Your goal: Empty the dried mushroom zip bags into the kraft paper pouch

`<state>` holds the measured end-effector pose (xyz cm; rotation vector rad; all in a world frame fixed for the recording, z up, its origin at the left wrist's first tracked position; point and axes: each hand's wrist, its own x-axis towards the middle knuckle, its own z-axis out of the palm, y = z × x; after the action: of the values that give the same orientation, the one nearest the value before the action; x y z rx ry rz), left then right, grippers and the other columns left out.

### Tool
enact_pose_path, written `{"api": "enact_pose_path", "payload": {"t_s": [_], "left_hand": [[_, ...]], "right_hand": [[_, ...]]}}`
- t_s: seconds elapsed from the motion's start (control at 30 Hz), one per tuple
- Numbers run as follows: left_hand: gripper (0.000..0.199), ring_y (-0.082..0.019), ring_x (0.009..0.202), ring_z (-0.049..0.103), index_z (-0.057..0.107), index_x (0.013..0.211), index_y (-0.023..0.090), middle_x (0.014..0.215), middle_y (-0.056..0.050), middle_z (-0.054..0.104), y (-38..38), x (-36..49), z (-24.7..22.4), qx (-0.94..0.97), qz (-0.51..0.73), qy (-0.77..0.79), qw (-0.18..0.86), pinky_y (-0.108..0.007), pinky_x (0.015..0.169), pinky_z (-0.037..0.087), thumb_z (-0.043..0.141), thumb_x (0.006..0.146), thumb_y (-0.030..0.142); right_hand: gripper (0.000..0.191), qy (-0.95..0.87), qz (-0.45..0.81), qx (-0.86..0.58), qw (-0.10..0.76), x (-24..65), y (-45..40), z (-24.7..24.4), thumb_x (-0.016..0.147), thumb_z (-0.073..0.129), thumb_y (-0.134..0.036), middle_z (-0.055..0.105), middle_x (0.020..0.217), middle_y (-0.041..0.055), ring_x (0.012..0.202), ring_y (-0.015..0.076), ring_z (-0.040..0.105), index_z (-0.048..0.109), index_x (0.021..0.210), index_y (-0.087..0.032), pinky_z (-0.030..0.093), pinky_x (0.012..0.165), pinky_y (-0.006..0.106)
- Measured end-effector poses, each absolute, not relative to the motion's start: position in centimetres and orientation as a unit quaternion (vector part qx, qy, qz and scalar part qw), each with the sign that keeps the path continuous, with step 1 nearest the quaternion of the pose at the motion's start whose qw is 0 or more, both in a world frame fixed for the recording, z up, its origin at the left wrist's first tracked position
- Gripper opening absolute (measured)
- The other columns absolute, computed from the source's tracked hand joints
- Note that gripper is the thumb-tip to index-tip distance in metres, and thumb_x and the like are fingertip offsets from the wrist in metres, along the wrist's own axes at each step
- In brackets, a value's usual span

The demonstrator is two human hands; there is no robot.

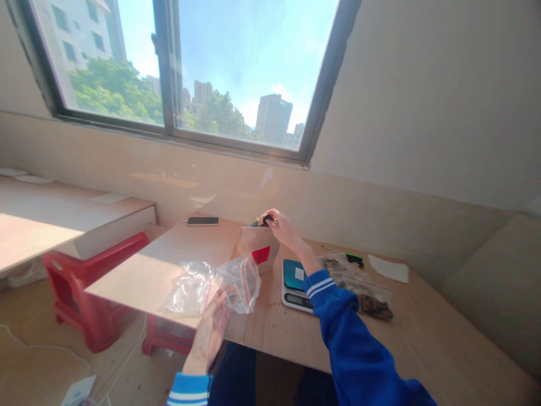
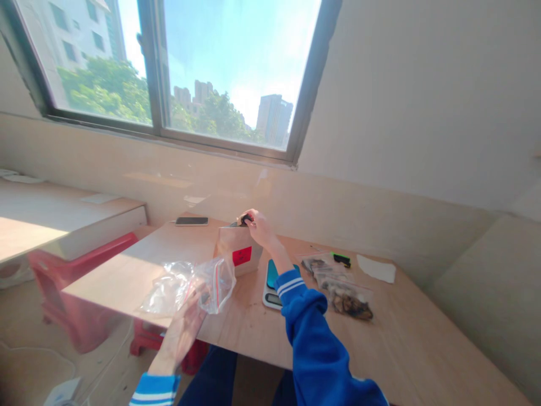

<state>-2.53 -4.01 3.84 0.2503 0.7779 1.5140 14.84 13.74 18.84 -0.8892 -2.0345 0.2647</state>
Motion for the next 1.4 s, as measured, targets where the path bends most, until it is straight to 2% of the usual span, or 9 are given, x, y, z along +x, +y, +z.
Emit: {"api": "enact_pose_path", "payload": {"t_s": [0.23, 0.4, 0.57, 0.8, 0.9, 1.07, 1.23, 1.4], "left_hand": [[0.027, -0.018, 0.106, 0.066, 0.063, 0.112, 0.015, 0.108, -0.009, 0.073, -3.9, -2.4, 4.2, 0.12, 0.663, 0.326, 0.664, -0.032, 0.104, 0.044, 0.056, 0.086, 0.011], [0.025, -0.018, 0.102, 0.068, 0.065, 0.108, 0.014, 0.108, -0.008, 0.073, -3.8, -2.4, 3.8, 0.127, 0.668, 0.316, 0.661, -0.031, 0.099, 0.048, 0.056, 0.086, 0.009], [0.023, -0.018, 0.098, 0.069, 0.065, 0.108, 0.015, 0.108, -0.008, 0.073, -3.5, -2.5, 3.3, 0.133, 0.668, 0.312, 0.663, -0.027, 0.088, 0.054, 0.056, 0.086, 0.011], [0.022, -0.016, 0.094, 0.07, 0.067, 0.103, 0.015, 0.104, -0.007, 0.073, -3.5, -2.5, 3.4, 0.122, 0.674, 0.296, 0.666, -0.024, 0.082, 0.055, 0.057, 0.085, 0.009], [0.022, -0.016, 0.094, 0.069, 0.068, 0.102, 0.015, 0.104, -0.006, 0.074, -3.6, -2.6, 3.5, 0.119, 0.68, 0.293, 0.661, -0.025, 0.086, 0.054, 0.058, 0.084, 0.01], [0.027, -0.019, 0.111, 0.063, 0.069, 0.108, 0.017, 0.114, -0.007, 0.071, -3.9, -3.5, 3.9, 0.094, 0.706, 0.296, 0.636, -0.028, 0.099, 0.048, 0.061, 0.082, 0.016], [0.039, -0.017, 0.107, 0.065, 0.063, 0.121, 0.015, 0.114, -0.009, 0.071, -4.1, -4.5, 4.6, 0.057, 0.733, 0.292, 0.612, -0.023, 0.092, 0.052, 0.054, 0.084, 0.008], [0.043, -0.016, 0.101, 0.068, 0.057, 0.129, 0.014, 0.114, -0.01, 0.071, -4.1, -5.2, 5.0, 0.048, 0.739, 0.266, 0.618, -0.021, 0.083, 0.056, 0.046, 0.089, 0.005]], "right_hand": [[0.019, -0.845, 0.092, -0.355, 0.39, 15.4, 12.8, 19.3, 0.084, 0.046, -0.013, 0.068, 0.095, 0.006, 0.09, 0.0183, 0.061, 0.062, 0.095, -0.018, 0.047, 0.083, 0.033], [0.021, -0.861, 0.085, -0.351, 0.357, 16.0, 11.9, 19.4, 0.087, 0.049, -0.016, 0.069, 0.103, 0.0077, 0.096, 0.0187, 0.062, 0.064, 0.101, -0.018, 0.047, 0.086, 0.033], [0.021, -0.858, 0.094, -0.344, 0.369, 16.1, 12.0, 19.2, 0.089, 0.049, -0.017, 0.069, 0.107, 0.0098, 0.101, 0.0192, 0.062, 0.065, 0.104, -0.017, 0.046, 0.091, 0.035], [0.015, -0.837, 0.141, -0.346, 0.4, 16.2, 11.8, 19.0, 0.083, 0.062, -0.027, 0.068, 0.097, 0.0054, 0.09, 0.0178, 0.064, 0.064, 0.096, -0.019, 0.05, 0.082, 0.033], [0.013, -0.823, 0.152, -0.357, 0.415, 16.1, 11.8, 18.9, 0.082, 0.063, -0.027, 0.066, 0.094, 0.0047, 0.086, 0.0168, 0.063, 0.063, 0.091, -0.019, 0.051, 0.08, 0.032], [0.012, -0.818, 0.158, -0.366, 0.415, 16.1, 12.3, 18.8, 0.082, 0.062, -0.029, 0.065, 0.089, 0.0029, 0.082, 0.0154, 0.063, 0.062, 0.09, -0.02, 0.051, 0.076, 0.03], [0.016, -0.836, 0.096, -0.367, 0.395, 16.2, 12.6, 19.0, 0.091, 0.049, -0.025, 0.068, 0.094, 0.0057, 0.087, 0.0179, 0.062, 0.062, 0.098, -0.019, 0.048, 0.079, 0.031], [0.027, -0.831, 0.067, -0.365, 0.414, 16.1, 12.7, 18.7, 0.097, 0.036, -0.024, 0.067, 0.092, 0.0063, 0.087, 0.0179, 0.061, 0.062, 0.094, -0.018, 0.046, 0.081, 0.031]]}}
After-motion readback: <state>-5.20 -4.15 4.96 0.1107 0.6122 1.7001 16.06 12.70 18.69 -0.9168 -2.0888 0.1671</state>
